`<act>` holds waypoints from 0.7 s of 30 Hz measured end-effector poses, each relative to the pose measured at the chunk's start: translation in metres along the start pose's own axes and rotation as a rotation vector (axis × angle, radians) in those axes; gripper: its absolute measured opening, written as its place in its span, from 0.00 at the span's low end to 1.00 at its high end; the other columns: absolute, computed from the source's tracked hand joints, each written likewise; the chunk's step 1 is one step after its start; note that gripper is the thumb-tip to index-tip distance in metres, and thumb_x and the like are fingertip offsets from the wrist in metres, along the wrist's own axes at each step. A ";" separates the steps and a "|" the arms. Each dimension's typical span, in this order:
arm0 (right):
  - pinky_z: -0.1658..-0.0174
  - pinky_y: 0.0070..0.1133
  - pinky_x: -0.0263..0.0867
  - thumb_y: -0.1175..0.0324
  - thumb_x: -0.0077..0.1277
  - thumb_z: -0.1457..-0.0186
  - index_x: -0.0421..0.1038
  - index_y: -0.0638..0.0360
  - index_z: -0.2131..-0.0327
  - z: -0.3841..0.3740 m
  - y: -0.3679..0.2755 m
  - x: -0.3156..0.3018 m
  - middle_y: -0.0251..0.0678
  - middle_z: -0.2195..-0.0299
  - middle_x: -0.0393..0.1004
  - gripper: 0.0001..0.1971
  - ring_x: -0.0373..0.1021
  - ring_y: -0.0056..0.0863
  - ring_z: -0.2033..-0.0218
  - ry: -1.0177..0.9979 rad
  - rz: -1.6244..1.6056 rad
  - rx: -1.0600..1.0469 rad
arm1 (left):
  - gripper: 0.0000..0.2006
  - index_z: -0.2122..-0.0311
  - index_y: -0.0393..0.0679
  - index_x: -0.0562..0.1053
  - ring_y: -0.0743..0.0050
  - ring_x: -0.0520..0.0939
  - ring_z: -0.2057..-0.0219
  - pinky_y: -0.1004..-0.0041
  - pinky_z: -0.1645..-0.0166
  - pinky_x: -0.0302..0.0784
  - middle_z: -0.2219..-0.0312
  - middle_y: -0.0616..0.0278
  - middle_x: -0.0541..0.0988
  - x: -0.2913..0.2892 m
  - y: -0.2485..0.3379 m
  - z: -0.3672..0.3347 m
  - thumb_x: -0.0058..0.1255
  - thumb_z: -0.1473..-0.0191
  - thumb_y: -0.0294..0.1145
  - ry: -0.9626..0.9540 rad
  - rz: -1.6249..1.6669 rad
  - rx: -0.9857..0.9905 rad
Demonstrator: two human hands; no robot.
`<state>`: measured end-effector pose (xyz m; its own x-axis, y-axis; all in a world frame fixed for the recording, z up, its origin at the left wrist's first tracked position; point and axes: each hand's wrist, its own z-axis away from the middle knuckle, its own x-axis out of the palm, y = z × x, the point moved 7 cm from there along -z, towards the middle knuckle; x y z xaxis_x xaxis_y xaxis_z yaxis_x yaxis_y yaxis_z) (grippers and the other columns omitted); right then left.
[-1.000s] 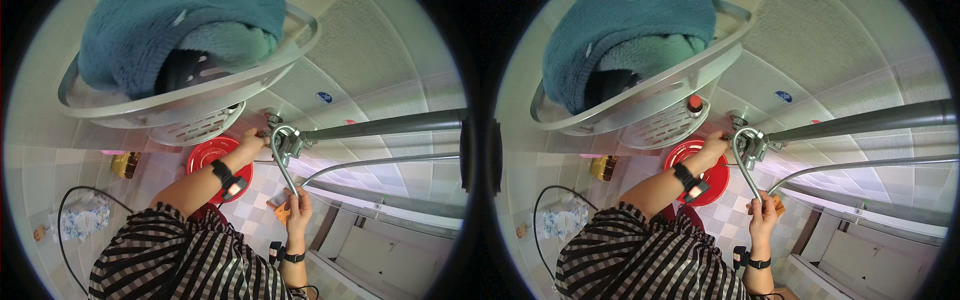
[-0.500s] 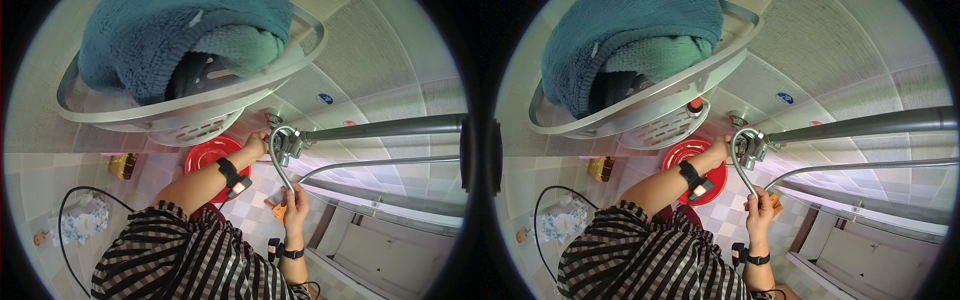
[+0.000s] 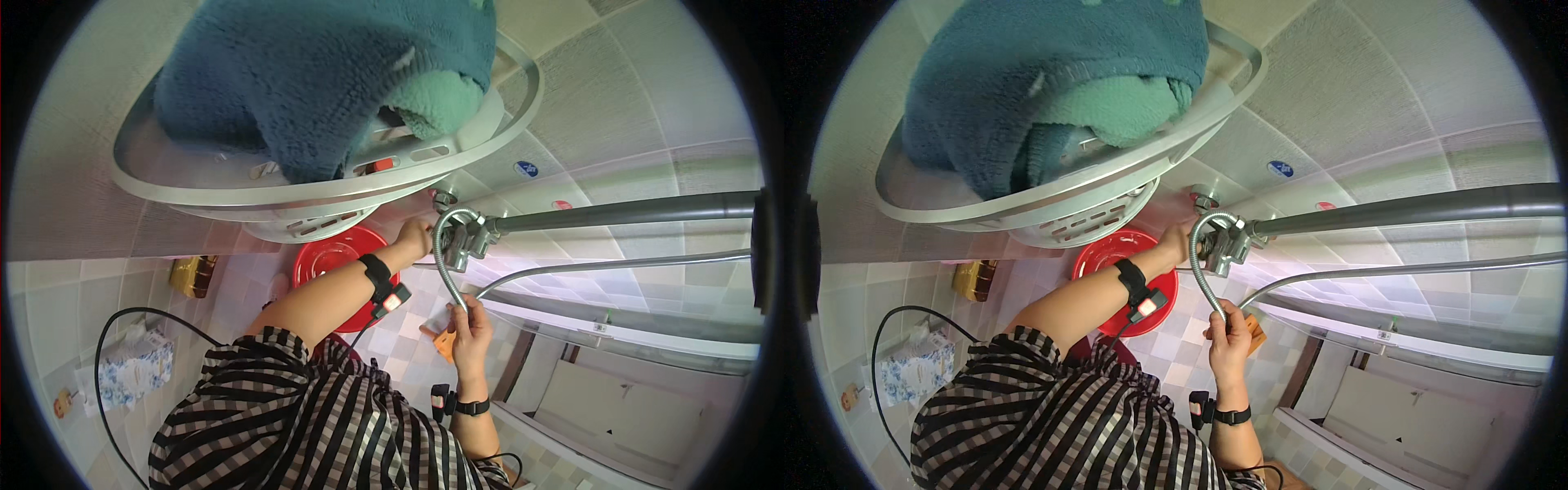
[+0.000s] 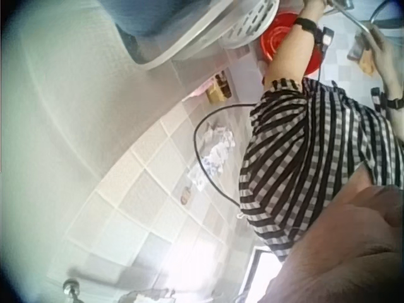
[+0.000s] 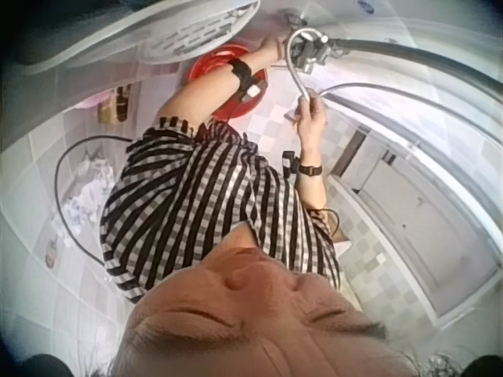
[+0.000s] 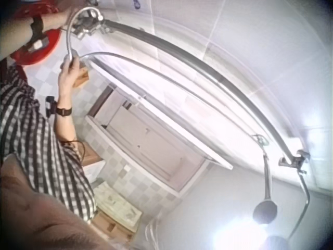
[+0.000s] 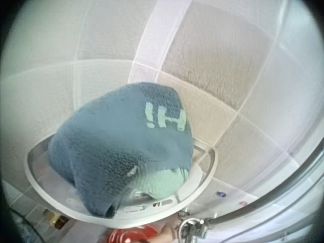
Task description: The person is cleaning various bathroom fixtures including the toilet, a plastic bucket, and the shower faucet using a steel wool scrubber.
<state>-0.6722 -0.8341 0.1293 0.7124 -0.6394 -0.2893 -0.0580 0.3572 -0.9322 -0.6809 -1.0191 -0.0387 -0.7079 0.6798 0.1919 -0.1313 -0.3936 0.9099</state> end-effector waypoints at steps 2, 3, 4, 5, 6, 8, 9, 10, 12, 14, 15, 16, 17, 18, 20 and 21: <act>0.75 0.12 0.65 0.74 0.46 0.42 0.67 0.65 0.57 0.001 -0.005 -0.004 0.25 0.77 0.64 0.10 0.62 0.11 0.79 0.040 0.020 0.024 | 0.07 0.65 0.38 0.74 0.83 0.71 0.79 0.76 0.75 0.67 0.79 0.67 0.74 0.004 -0.008 0.013 0.49 0.52 0.21 0.018 -0.057 -0.035; 0.73 0.13 0.69 0.73 0.46 0.42 0.67 0.65 0.58 0.000 -0.007 -0.010 0.25 0.77 0.64 0.10 0.61 0.11 0.80 0.053 0.002 -0.002 | 0.08 0.64 0.37 0.73 0.83 0.72 0.78 0.77 0.74 0.68 0.76 0.66 0.75 0.005 -0.005 0.021 0.51 0.51 0.23 0.077 0.067 -0.163; 0.73 0.13 0.69 0.73 0.46 0.42 0.67 0.65 0.58 0.004 -0.009 -0.016 0.25 0.77 0.64 0.10 0.61 0.11 0.80 0.066 0.001 -0.001 | 0.08 0.64 0.37 0.73 0.83 0.72 0.78 0.77 0.74 0.68 0.76 0.66 0.75 0.002 0.014 0.035 0.51 0.51 0.23 0.065 0.063 -0.163; 0.72 0.14 0.69 0.73 0.45 0.42 0.67 0.65 0.58 0.008 -0.014 -0.022 0.25 0.77 0.63 0.10 0.61 0.11 0.80 0.064 -0.005 -0.060 | 0.08 0.63 0.36 0.73 0.82 0.73 0.76 0.77 0.72 0.69 0.75 0.66 0.76 -0.004 0.035 0.046 0.52 0.51 0.24 0.062 0.388 -0.088; 0.72 0.15 0.70 0.73 0.45 0.42 0.66 0.65 0.58 0.012 -0.021 -0.025 0.26 0.77 0.63 0.10 0.61 0.11 0.80 0.056 -0.014 -0.120 | 0.09 0.62 0.36 0.72 0.82 0.74 0.75 0.78 0.71 0.69 0.73 0.65 0.76 -0.012 0.052 0.052 0.54 0.51 0.24 0.063 0.712 -0.013; 0.70 0.16 0.71 0.73 0.46 0.42 0.67 0.66 0.58 0.018 -0.030 -0.027 0.27 0.77 0.64 0.10 0.60 0.12 0.80 0.069 -0.061 -0.121 | 0.09 0.62 0.36 0.72 0.83 0.74 0.72 0.80 0.68 0.70 0.72 0.65 0.77 -0.016 0.061 0.054 0.54 0.50 0.24 0.090 0.601 0.013; 0.70 0.16 0.70 0.73 0.46 0.42 0.67 0.66 0.58 0.022 -0.032 -0.026 0.27 0.76 0.64 0.10 0.60 0.12 0.80 0.068 -0.054 -0.126 | 0.10 0.62 0.35 0.72 0.83 0.75 0.72 0.81 0.67 0.71 0.72 0.65 0.77 -0.017 0.069 0.057 0.54 0.51 0.24 0.130 0.514 0.108; 0.71 0.15 0.68 0.72 0.46 0.42 0.67 0.66 0.59 0.023 -0.033 -0.028 0.27 0.76 0.65 0.10 0.61 0.12 0.80 0.069 -0.044 -0.135 | 0.11 0.61 0.35 0.72 0.83 0.76 0.71 0.81 0.66 0.72 0.72 0.64 0.78 -0.014 0.077 0.057 0.55 0.51 0.25 0.166 0.429 0.206; 0.74 0.12 0.63 0.72 0.47 0.43 0.67 0.66 0.59 0.027 -0.024 -0.035 0.26 0.76 0.66 0.10 0.61 0.12 0.79 0.098 -0.027 -0.106 | 0.11 0.61 0.35 0.72 0.83 0.77 0.70 0.81 0.65 0.72 0.71 0.64 0.78 -0.011 0.075 0.062 0.55 0.51 0.25 0.200 0.398 0.236; 0.76 0.11 0.58 0.71 0.48 0.43 0.68 0.65 0.59 0.032 -0.013 -0.038 0.25 0.77 0.66 0.10 0.61 0.12 0.79 0.103 0.041 -0.078 | 0.11 0.60 0.35 0.72 0.85 0.76 0.69 0.82 0.66 0.70 0.69 0.65 0.78 -0.017 0.080 0.071 0.54 0.49 0.25 0.212 0.508 0.429; 0.76 0.11 0.59 0.71 0.48 0.43 0.69 0.65 0.59 0.032 -0.013 -0.039 0.24 0.78 0.66 0.10 0.61 0.11 0.80 0.118 0.017 -0.070 | 0.11 0.60 0.35 0.72 0.76 0.77 0.66 0.75 0.62 0.71 0.67 0.61 0.78 -0.014 0.077 0.072 0.52 0.51 0.22 0.192 0.525 0.427; 0.76 0.11 0.59 0.71 0.48 0.43 0.69 0.65 0.59 0.032 -0.010 -0.040 0.24 0.78 0.66 0.10 0.61 0.11 0.80 0.120 0.010 -0.064 | 0.11 0.60 0.35 0.72 0.76 0.77 0.66 0.75 0.62 0.71 0.67 0.61 0.78 -0.014 0.075 0.071 0.52 0.51 0.22 0.191 0.516 0.422; 0.76 0.11 0.58 0.71 0.49 0.44 0.69 0.64 0.59 0.033 -0.009 -0.040 0.24 0.78 0.65 0.10 0.61 0.12 0.80 0.109 0.026 -0.065 | 0.12 0.60 0.35 0.72 0.69 0.77 0.63 0.70 0.60 0.70 0.67 0.59 0.78 -0.015 0.095 0.080 0.52 0.53 0.21 0.278 0.032 0.706; 0.76 0.11 0.58 0.71 0.49 0.44 0.69 0.64 0.59 0.033 -0.007 -0.039 0.24 0.78 0.65 0.10 0.61 0.12 0.80 0.098 0.043 -0.068 | 0.14 0.61 0.36 0.72 0.62 0.76 0.61 0.65 0.57 0.69 0.66 0.58 0.78 -0.003 0.109 0.093 0.51 0.56 0.21 0.350 -0.469 0.965; 0.76 0.11 0.58 0.71 0.49 0.44 0.69 0.63 0.59 0.032 -0.003 -0.039 0.24 0.79 0.65 0.10 0.61 0.11 0.80 0.091 0.044 -0.088 | 0.13 0.63 0.38 0.72 0.53 0.71 0.55 0.57 0.54 0.65 0.64 0.55 0.76 0.010 0.118 0.098 0.50 0.58 0.25 0.389 -0.608 0.985; 0.76 0.11 0.58 0.71 0.49 0.44 0.69 0.63 0.59 0.032 -0.002 -0.039 0.24 0.79 0.65 0.10 0.61 0.11 0.80 0.084 0.050 -0.110 | 0.12 0.63 0.38 0.72 0.54 0.70 0.54 0.58 0.53 0.64 0.62 0.56 0.75 0.017 0.121 0.092 0.49 0.56 0.26 0.391 -0.788 0.931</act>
<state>-0.6772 -0.7886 0.1494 0.6460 -0.6789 -0.3489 -0.1719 0.3160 -0.9331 -0.6450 -0.9978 0.1085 -0.8376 0.2415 -0.4900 -0.1856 0.7178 0.6711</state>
